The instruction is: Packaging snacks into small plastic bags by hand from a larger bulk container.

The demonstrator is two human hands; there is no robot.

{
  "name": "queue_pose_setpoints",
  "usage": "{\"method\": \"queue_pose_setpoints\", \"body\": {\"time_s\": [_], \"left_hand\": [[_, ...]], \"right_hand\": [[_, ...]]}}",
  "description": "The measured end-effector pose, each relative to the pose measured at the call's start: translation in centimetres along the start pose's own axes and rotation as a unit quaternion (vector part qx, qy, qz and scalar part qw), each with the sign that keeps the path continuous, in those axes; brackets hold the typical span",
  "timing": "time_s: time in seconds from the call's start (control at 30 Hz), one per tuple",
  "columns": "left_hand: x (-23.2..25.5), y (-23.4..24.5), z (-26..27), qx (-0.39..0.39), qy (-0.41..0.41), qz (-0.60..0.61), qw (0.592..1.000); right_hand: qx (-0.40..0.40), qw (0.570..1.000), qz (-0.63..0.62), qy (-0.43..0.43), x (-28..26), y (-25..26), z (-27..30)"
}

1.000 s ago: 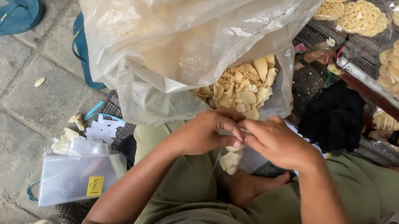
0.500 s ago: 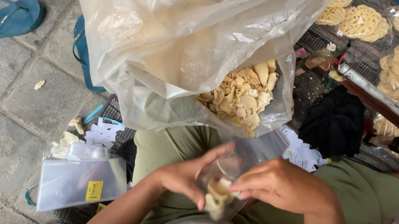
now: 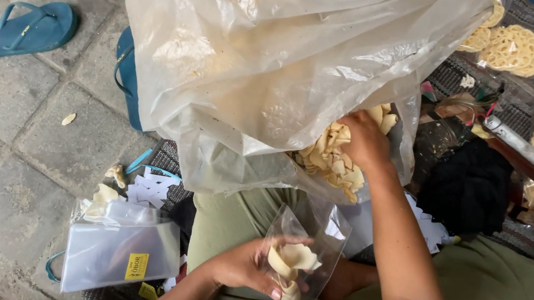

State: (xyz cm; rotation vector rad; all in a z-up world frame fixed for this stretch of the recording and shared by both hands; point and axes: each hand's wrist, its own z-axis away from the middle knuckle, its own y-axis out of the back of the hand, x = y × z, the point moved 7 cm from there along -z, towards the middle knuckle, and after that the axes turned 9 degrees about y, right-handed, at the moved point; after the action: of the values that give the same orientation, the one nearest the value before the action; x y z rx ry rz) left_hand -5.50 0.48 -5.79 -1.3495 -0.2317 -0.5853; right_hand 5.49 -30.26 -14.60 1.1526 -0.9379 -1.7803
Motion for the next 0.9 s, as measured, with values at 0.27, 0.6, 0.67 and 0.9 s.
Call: {"method": "queue_pose_setpoints", "body": {"time_s": [0.27,0.6,0.67,0.9], "left_hand": [[0.9,1.0,-0.7,0.035,-0.059,0.053,0.996],[1.1,1.2,-1.6,0.143,-0.058,-0.052,0.987],[-0.1,2.2,-2.5,0.124,-0.096,-0.059,0.986],[1.9,-3.5,-1.5,0.018,0.043,-0.251,0.967]], "right_hand": [[0.131,0.957,-0.256,0.033,1.4,2.2,2.8],[0.146,0.947,-0.282,0.056,-5.7,10.9,8.9],[0.129,0.928,-0.338,0.09,-7.9,12.7,12.0],[-0.206,0.884,-0.147,0.393,-16.3,10.8,21.8]]}}
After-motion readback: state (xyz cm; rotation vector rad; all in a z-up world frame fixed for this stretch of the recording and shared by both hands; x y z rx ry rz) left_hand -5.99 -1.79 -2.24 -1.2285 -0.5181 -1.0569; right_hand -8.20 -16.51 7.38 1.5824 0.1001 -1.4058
